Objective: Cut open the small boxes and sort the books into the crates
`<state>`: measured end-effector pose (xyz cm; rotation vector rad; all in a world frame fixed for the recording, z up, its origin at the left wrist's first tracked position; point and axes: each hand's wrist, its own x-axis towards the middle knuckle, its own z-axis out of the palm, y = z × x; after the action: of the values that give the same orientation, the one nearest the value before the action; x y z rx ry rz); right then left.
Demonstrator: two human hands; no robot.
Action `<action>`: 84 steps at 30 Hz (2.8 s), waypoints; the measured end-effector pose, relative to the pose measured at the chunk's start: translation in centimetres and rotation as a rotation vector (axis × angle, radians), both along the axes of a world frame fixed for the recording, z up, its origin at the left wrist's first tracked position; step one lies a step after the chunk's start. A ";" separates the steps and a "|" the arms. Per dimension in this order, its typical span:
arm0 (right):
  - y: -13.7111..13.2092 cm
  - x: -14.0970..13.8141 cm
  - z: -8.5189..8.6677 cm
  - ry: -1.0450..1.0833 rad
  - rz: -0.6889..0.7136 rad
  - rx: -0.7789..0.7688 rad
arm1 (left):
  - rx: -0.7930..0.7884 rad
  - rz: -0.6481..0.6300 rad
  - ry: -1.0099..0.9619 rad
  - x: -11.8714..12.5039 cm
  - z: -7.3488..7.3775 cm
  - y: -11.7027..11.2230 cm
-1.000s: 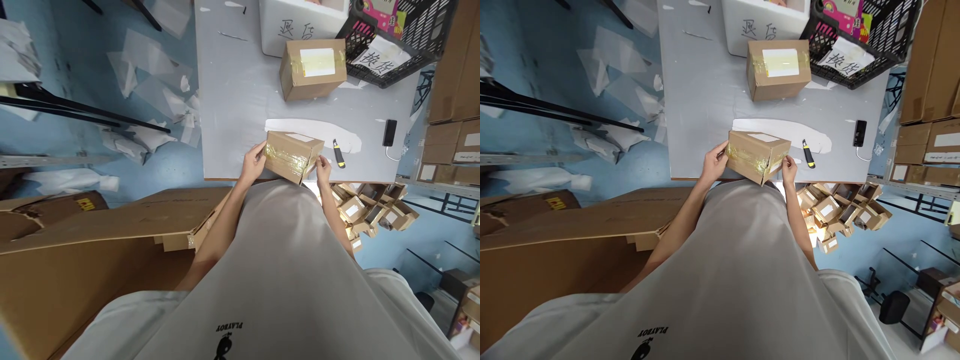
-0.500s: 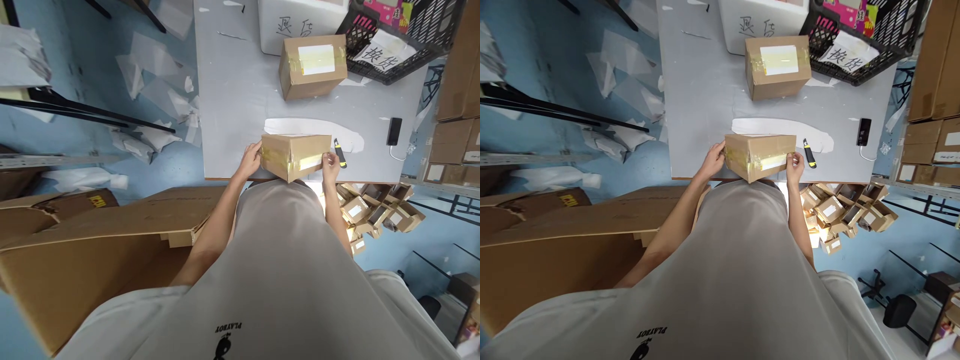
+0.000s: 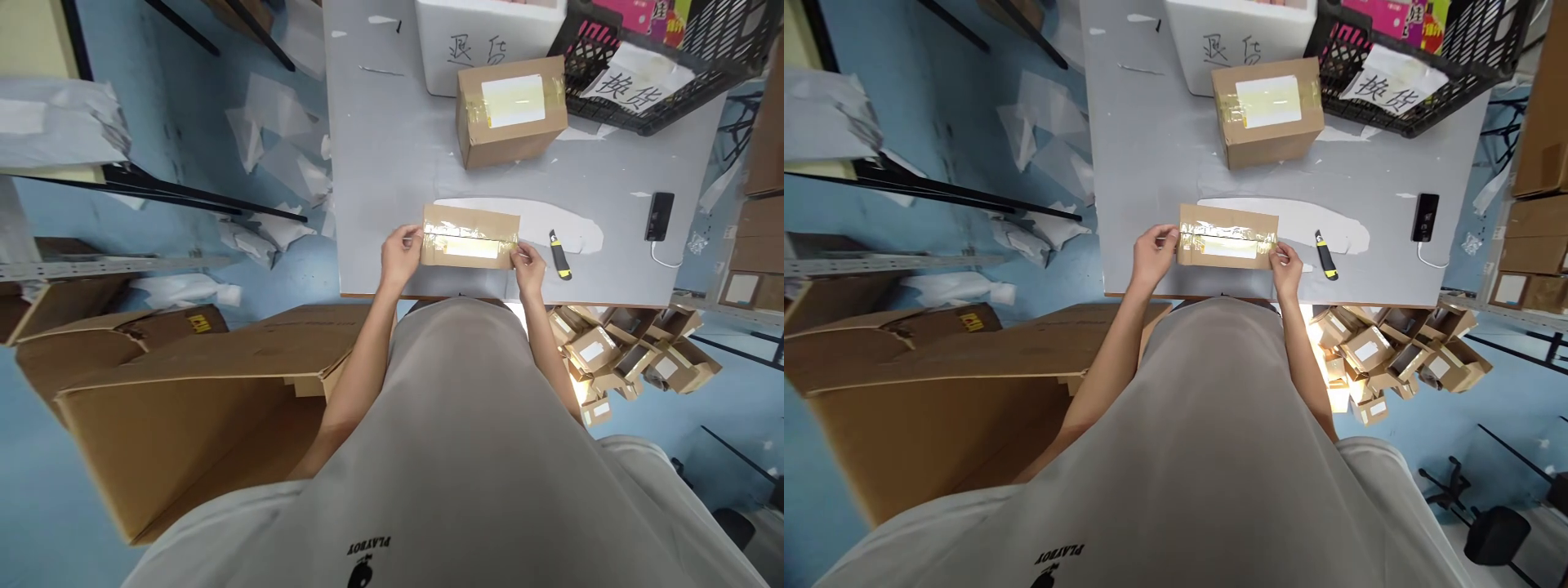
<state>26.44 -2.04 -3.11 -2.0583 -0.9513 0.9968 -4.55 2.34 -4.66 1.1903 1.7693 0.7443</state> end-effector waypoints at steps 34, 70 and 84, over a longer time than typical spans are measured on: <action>9.4 -0.1 1.4 -0.400 0.418 -0.189 | 0.010 -0.485 0.416 4.8 2.9 -7.9; 7.1 -5.8 5.4 -0.570 0.562 -0.405 | 0.332 -0.561 0.320 4.8 3.3 1.5; 1.6 -6.7 11.4 -0.001 0.135 0.022 | 0.305 -0.555 0.108 2.7 3.4 1.2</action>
<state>19.72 -0.41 8.32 -1.9976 -1.1092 1.0503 -1.87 3.56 -1.29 1.8536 1.3292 0.6316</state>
